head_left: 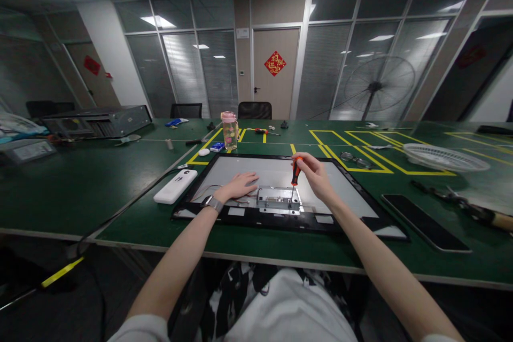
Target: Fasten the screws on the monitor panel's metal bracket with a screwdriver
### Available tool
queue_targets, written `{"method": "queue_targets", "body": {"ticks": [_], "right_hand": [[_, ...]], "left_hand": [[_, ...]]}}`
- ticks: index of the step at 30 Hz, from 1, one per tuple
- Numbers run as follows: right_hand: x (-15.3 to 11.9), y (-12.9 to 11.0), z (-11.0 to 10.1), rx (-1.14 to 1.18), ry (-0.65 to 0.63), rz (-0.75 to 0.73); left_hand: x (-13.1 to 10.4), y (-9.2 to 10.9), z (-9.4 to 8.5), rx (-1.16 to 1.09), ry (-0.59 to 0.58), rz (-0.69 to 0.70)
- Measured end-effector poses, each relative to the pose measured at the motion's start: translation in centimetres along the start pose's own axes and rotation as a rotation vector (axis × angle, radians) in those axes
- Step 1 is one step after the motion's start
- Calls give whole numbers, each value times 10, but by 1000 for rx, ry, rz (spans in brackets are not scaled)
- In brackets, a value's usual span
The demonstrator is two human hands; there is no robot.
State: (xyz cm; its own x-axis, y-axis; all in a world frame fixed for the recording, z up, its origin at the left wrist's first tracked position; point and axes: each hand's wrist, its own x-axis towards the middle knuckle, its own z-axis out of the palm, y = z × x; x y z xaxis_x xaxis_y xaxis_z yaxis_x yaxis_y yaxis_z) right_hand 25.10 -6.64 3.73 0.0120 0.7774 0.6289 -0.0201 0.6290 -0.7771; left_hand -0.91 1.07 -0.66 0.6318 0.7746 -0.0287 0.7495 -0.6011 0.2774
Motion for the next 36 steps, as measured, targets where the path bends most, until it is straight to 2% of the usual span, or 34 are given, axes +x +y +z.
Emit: {"method": "queue_targets", "body": {"ticks": [5,14,18,22,27,31,36], "right_hand": [[-2,-4,2,41,-56,-5],[-2,-9,3,-92,57,-69],[-3,-10,4,-148,27,-118],[-4,-11,6,-83,-14,-98],[-3,-8,6,-86,36,-55],[-3,-8,7,-118,86,-95],[-4,-7,6,-153,39,-135]], "left_hand": [[0,0,-1,-3,-2,3],[2,-3,2,2,7,10],[2,-3,2,-6,10,12],[2,-4,3,-11,14,14],[2,-4,3,-13,9,13],[4,-7,4,-13,10,14],[5,-10,5,-14,8,25]]}}
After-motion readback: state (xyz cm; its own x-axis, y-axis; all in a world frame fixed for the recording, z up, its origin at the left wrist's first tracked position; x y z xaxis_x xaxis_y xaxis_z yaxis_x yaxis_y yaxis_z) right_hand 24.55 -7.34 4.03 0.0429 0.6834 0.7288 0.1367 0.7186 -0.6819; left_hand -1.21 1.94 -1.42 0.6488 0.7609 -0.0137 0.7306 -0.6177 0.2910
